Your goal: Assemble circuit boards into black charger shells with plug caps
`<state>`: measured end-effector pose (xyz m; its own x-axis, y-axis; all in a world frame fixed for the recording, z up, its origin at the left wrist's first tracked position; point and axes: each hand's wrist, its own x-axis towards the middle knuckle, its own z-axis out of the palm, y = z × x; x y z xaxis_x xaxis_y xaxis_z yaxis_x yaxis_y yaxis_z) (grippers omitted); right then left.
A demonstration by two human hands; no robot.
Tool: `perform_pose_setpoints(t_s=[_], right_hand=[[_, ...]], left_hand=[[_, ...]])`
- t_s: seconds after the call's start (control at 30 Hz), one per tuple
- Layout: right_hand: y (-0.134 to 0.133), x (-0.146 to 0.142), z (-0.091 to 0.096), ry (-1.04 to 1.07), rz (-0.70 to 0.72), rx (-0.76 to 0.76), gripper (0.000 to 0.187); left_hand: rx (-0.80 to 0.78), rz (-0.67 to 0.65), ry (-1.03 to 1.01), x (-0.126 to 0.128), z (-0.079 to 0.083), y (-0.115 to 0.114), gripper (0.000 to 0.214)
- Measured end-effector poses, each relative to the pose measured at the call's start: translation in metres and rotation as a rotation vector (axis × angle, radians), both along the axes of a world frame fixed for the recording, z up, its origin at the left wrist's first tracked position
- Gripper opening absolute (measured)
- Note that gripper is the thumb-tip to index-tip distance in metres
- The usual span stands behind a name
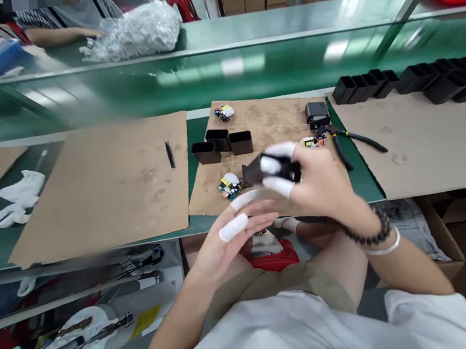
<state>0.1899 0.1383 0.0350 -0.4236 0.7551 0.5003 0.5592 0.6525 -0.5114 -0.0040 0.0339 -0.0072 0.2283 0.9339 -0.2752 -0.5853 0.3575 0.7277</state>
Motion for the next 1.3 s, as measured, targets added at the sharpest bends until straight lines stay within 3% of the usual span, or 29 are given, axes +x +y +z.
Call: perform_pose_setpoints(t_s=[0.1,0.2,0.27,0.37,0.47,0.63,0.73,0.87,0.97,1.07,1.13,1.2,1.3], right_hand=[[0.1,-0.007,0.018,-0.119,-0.165,0.002,0.039],[0.203,-0.025,0.03,-0.267,-0.365,-0.09,0.037],[0.252,-0.041,0.031,-0.318,-0.443,-0.153,0.039],[0.287,-0.062,0.021,-0.347,-0.528,-0.225,0.033],[0.294,-0.076,0.005,-0.37,-0.565,-0.255,0.03],[0.288,-0.11,-0.002,-0.432,-0.578,-0.13,0.061],[0.278,-0.148,-0.002,-0.578,-0.36,-0.174,0.069],[0.256,-0.187,-0.004,-0.805,-0.053,-0.356,0.049],[0.24,-0.187,0.007,-0.882,0.099,-0.411,0.032],[0.226,-0.167,0.031,-0.879,0.22,-0.438,0.039],[0.217,-0.154,0.044,-0.804,0.2,-0.386,0.04],[0.209,-0.148,0.047,-0.77,0.051,-0.312,0.035],[0.202,-0.152,0.03,-0.85,-0.194,-0.306,0.036]], left_hand=[[0.247,0.341,0.593,-0.025,-0.017,0.0,0.044],[0.442,0.67,1.203,-0.045,-0.048,0.011,0.034],[0.518,0.727,1.474,-0.05,-0.068,0.021,0.034],[0.613,0.713,1.67,-0.049,-0.082,0.028,0.036],[0.669,0.716,1.737,-0.045,-0.081,0.027,0.031],[0.734,0.718,1.772,-0.042,-0.075,0.025,0.026],[0.731,0.71,1.737,-0.042,-0.076,0.025,0.029],[0.693,0.721,1.702,-0.043,-0.078,0.024,0.029],[0.669,0.714,1.674,-0.044,-0.079,0.024,0.029],[0.657,0.701,1.683,-0.044,-0.08,0.025,0.029],[0.654,0.701,1.701,-0.043,-0.081,0.026,0.028],[0.658,0.706,1.717,-0.043,-0.082,0.027,0.028],[0.657,0.686,1.725,-0.044,-0.082,0.027,0.029]])
